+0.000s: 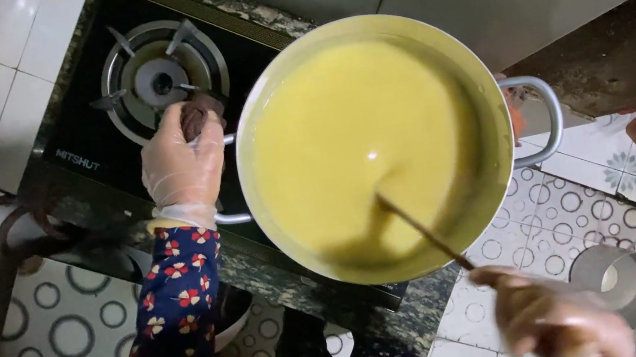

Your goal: Stirring a large pot of yellow liquid on a gas stove using a wooden spoon to ensure even cooking.

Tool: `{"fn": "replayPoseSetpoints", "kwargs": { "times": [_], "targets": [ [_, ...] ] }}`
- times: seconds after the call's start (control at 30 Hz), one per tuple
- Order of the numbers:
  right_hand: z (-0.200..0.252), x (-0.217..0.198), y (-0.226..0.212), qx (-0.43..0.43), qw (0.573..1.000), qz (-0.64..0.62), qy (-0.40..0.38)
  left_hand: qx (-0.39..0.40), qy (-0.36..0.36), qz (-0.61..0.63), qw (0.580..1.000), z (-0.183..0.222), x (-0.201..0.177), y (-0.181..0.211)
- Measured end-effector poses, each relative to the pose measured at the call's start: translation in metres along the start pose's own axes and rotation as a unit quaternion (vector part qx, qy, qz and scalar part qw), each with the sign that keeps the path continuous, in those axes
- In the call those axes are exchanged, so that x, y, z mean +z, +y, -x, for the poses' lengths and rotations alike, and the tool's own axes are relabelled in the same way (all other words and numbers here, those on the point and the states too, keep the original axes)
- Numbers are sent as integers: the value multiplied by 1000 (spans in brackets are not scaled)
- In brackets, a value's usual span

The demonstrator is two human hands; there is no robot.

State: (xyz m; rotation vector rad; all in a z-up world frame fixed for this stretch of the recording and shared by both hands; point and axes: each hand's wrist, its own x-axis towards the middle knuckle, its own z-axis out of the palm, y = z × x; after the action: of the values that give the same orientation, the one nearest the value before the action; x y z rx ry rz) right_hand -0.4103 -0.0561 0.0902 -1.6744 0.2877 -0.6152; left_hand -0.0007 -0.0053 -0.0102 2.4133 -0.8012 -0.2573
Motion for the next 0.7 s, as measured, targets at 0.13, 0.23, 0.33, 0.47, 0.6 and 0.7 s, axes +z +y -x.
{"fn": "replayPoseSetpoints", "kwargs": {
  "times": [0.13,0.23,0.33,0.47,0.6,0.7],
  "targets": [
    [-27,44,18,-36,998,21,43,-2,-8,-10,1000,0,-4,5],
    [-32,51,78,-121,969,174,-123,19,7,-20,1000,0,0,-1],
    [-42,58,90,-169,929,313,-99,31,15,-13,999,0,2,0],
    [-41,29,74,-157,914,361,-102,32,26,-26,999,-1,3,-2],
    [-29,-3,28,-65,964,251,-63,10,13,-17,1000,-1,1,0],
    [7,-33,14,20,967,238,84,-10,1,-4,1000,0,-2,5]
  ]
}}
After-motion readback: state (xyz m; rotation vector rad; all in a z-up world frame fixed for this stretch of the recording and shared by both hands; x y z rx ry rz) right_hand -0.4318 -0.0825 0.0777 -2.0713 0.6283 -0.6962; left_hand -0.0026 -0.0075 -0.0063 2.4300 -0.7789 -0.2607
